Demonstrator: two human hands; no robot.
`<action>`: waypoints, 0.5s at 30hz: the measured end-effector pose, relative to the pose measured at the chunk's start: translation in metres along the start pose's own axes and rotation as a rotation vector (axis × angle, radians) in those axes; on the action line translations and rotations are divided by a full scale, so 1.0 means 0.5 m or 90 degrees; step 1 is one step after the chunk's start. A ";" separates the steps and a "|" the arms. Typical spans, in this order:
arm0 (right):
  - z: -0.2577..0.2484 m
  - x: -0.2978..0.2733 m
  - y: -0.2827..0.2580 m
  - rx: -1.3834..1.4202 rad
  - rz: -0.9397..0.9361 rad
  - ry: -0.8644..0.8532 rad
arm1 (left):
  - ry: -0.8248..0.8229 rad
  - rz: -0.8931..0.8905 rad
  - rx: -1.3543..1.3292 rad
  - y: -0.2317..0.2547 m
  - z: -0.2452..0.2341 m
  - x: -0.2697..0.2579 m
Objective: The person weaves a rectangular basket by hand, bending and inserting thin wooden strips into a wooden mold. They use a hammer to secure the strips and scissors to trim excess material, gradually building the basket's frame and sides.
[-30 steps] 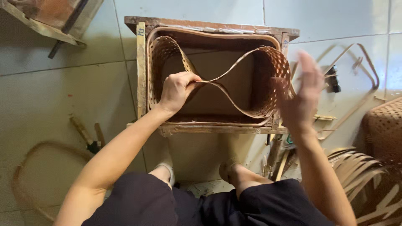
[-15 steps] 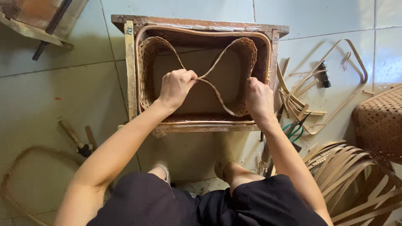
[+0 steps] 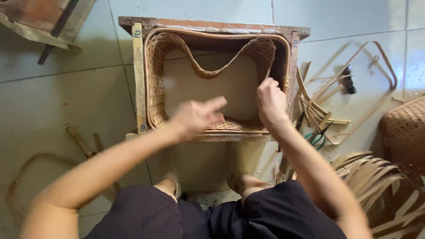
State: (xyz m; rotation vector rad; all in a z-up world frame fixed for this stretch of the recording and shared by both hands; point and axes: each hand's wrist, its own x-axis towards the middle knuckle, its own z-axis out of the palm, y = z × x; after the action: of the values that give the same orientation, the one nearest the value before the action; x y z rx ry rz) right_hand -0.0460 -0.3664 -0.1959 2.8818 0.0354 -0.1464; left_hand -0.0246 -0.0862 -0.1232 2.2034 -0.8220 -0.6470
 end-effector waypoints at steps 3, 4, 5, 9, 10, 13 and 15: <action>-0.048 0.031 0.030 0.054 -0.074 -0.153 | 0.356 0.148 0.178 -0.110 -0.118 0.054; -0.067 0.050 0.036 0.088 -0.095 -0.217 | 0.361 0.076 0.343 -0.162 -0.171 0.070; -0.083 0.063 0.038 0.134 -0.160 -0.112 | 0.382 0.008 0.378 -0.207 -0.204 0.090; -0.139 0.155 -0.031 0.216 -0.305 0.063 | 0.314 -0.310 0.201 -0.323 -0.243 0.131; -0.150 0.178 -0.049 0.213 -0.314 0.041 | 0.319 -0.293 0.215 -0.339 -0.244 0.137; -0.167 0.202 -0.047 0.254 -0.342 0.071 | 0.325 -0.271 0.232 -0.364 -0.222 0.133; -0.167 0.194 0.011 0.321 -0.305 0.098 | 0.332 -0.285 0.220 -0.360 -0.216 0.140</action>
State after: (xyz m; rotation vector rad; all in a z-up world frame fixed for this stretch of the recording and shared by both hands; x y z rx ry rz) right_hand 0.0589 -0.3495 -0.1239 3.3153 0.8316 -0.0185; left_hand 0.1576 0.0119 -0.2019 2.7266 -0.1749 -0.1021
